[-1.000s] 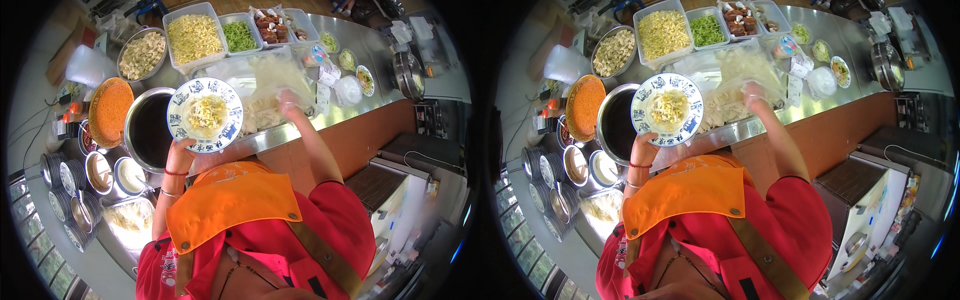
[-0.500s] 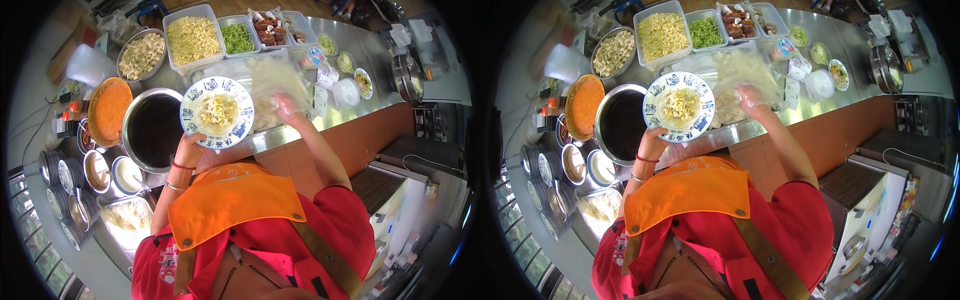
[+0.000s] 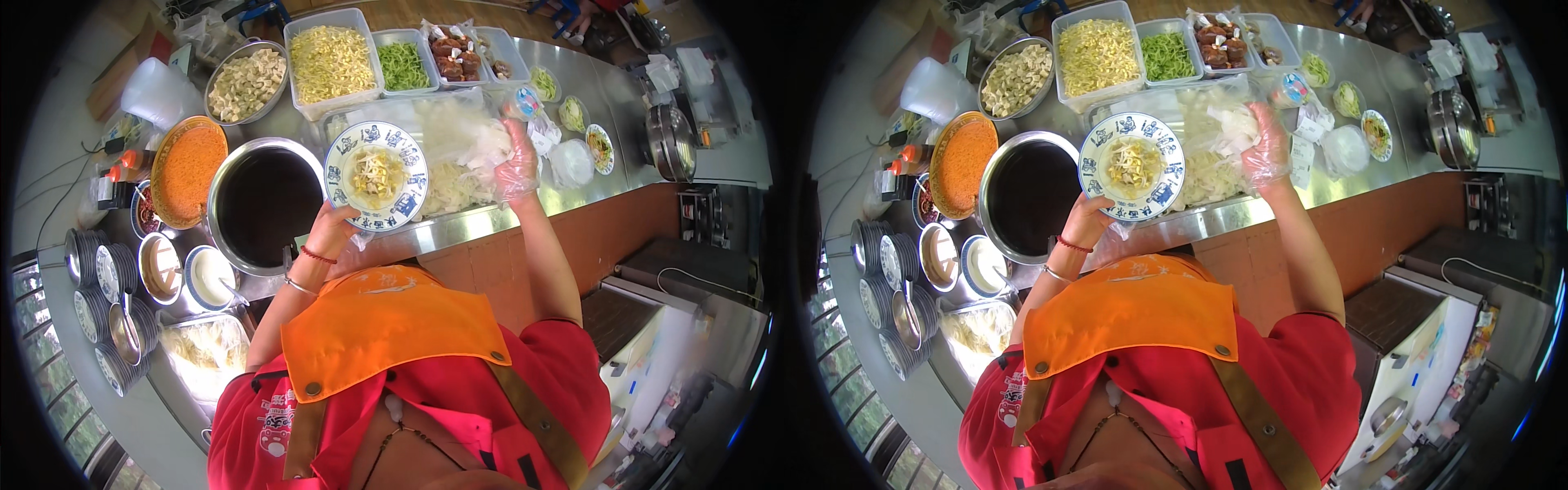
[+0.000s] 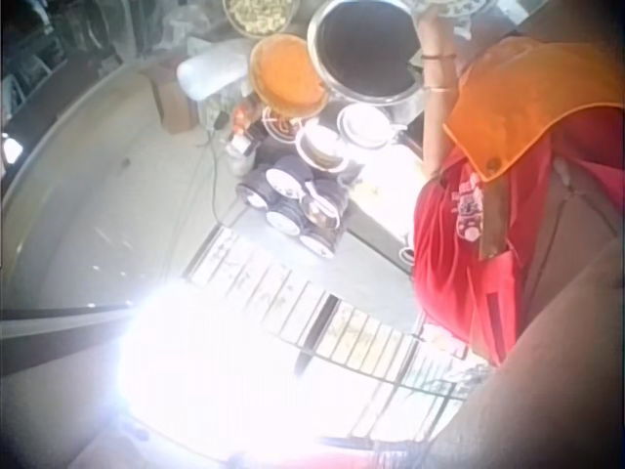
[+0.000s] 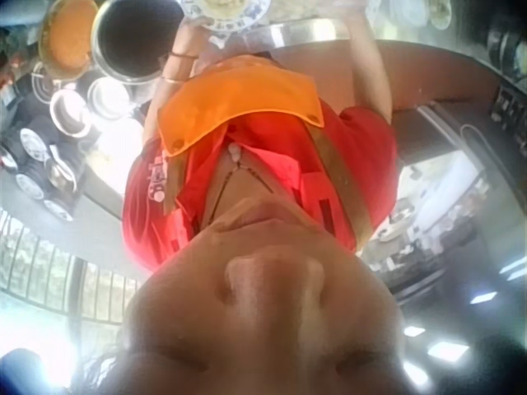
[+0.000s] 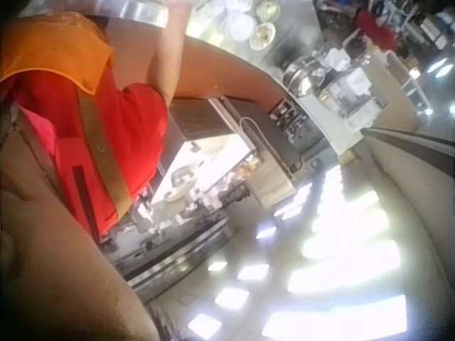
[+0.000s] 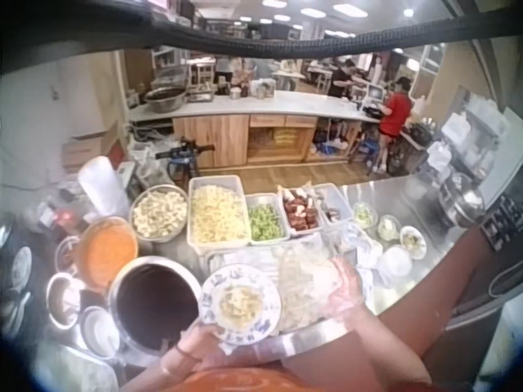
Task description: The person assembles noodle dishes by placing noodles and toppings into bowls. They add various sauces and seasonings from containers on the counter, then place the finished bowls on a serving tray.
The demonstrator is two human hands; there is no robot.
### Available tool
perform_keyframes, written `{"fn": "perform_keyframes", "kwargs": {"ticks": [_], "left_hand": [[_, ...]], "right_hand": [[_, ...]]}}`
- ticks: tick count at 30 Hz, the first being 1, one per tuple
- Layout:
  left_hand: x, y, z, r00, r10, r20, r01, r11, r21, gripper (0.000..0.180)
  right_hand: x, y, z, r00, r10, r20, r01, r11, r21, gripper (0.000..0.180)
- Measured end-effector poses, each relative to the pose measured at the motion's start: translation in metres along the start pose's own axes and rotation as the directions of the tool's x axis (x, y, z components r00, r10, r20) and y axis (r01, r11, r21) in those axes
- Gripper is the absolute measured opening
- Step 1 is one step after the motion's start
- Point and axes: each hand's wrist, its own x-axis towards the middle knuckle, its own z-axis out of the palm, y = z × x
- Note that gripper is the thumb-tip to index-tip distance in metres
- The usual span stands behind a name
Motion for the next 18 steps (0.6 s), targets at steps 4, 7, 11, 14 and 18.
{"fn": "perform_keyframes", "kwargs": {"ticks": [4, 7, 11, 14, 18], "left_hand": [[0.000, -0.001, 0.000, 1.000, 0.011, -0.010, -0.011, 1.000, -0.014, 0.056], [0.003, -0.001, 0.002, 1.000, -0.010, 0.016, 0.010, 1.000, -0.011, 0.057], [0.013, -0.008, 0.014, 0.998, -0.049, 0.048, 0.054, 0.994, -0.098, 0.056], [0.017, -0.009, 0.037, 0.981, -0.049, 0.186, 0.080, 0.983, -0.164, 0.055], [0.013, -0.001, 0.050, 0.959, -0.121, 0.255, 0.167, 0.972, -0.165, 0.053]], "right_hand": [[0.031, -0.050, -0.015, 0.998, 0.032, -0.062, -0.023, 0.991, 0.131, 0.052], [0.043, -0.087, -0.015, 0.986, 0.150, -0.067, -0.108, 0.898, 0.426, 0.054], [0.040, -0.108, 0.018, 0.953, 0.301, -0.039, -0.225, 0.787, 0.575, 0.055], [0.023, -0.089, 0.052, 0.962, 0.272, 0.019, -0.250, 0.856, 0.451, 0.057], [0.004, -0.058, 0.068, 0.953, 0.115, 0.281, -0.018, 0.946, -0.325, 0.067]]}}
